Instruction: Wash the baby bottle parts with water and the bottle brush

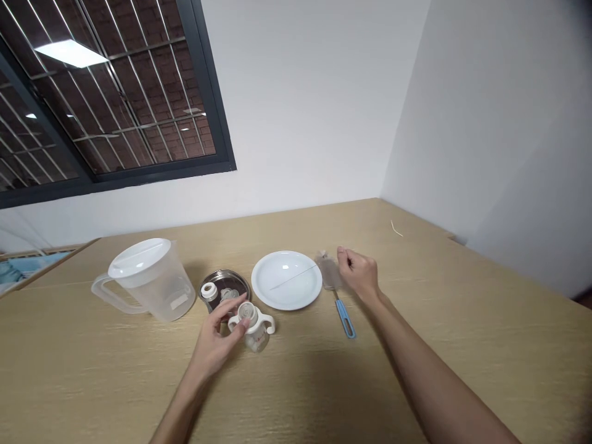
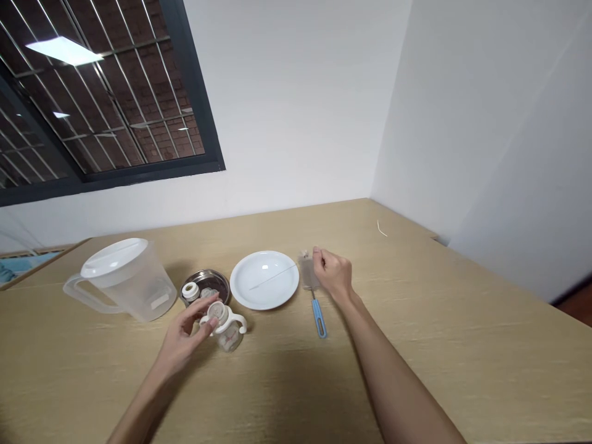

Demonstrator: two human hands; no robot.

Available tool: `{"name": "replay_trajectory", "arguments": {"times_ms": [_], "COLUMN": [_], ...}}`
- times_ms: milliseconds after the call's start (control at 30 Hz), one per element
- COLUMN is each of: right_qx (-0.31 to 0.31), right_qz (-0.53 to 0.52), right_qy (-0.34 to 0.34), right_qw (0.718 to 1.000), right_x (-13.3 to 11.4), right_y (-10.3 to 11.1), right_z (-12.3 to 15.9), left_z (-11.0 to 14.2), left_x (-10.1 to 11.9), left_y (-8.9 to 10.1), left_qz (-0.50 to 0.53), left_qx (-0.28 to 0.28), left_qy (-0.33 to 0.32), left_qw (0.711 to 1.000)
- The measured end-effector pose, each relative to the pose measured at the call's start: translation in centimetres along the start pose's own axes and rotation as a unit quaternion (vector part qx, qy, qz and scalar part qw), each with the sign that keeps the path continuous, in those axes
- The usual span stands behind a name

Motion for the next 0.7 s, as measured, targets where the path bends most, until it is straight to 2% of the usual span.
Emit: {"name": "replay_trajectory", "arguments": {"times_ms": [67,267,700], "right_qx": [-0.001,-0.006,-0.004], "right_qz": [0.0,-0.001,-0.002], "right_qy": [0.0,0.003,0.005], "right_qw": [1.0,1.0,1.0], "right_x": [0.0,-0.1,-0.4], "right_y": [0.0,-0.2,0.0], "right_z": [0.0,0.0,0.0], "left_z": [0.1,0.3,0.5], "left_x": [0.1,1.6,2.9], "left_y": [0.1,-0.3,-0.2], "left_qz": [-0.014,-0.046,-0.094], "left_qx": [0.002,-0.012,-0.01], "left_qy": [0.011,-0.05,-0.086], "left_qw": [1.0,0.998,0.992]}}
Point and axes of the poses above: each hand's wrist, its own z-axis away from the middle knuckle, its own y-axis out of the back of the hand, x = y × z, the point moved 9 cm from there along -z, towards the middle knuckle, and after that the axes turned 6 degrees about y, right-handed, at the moved point
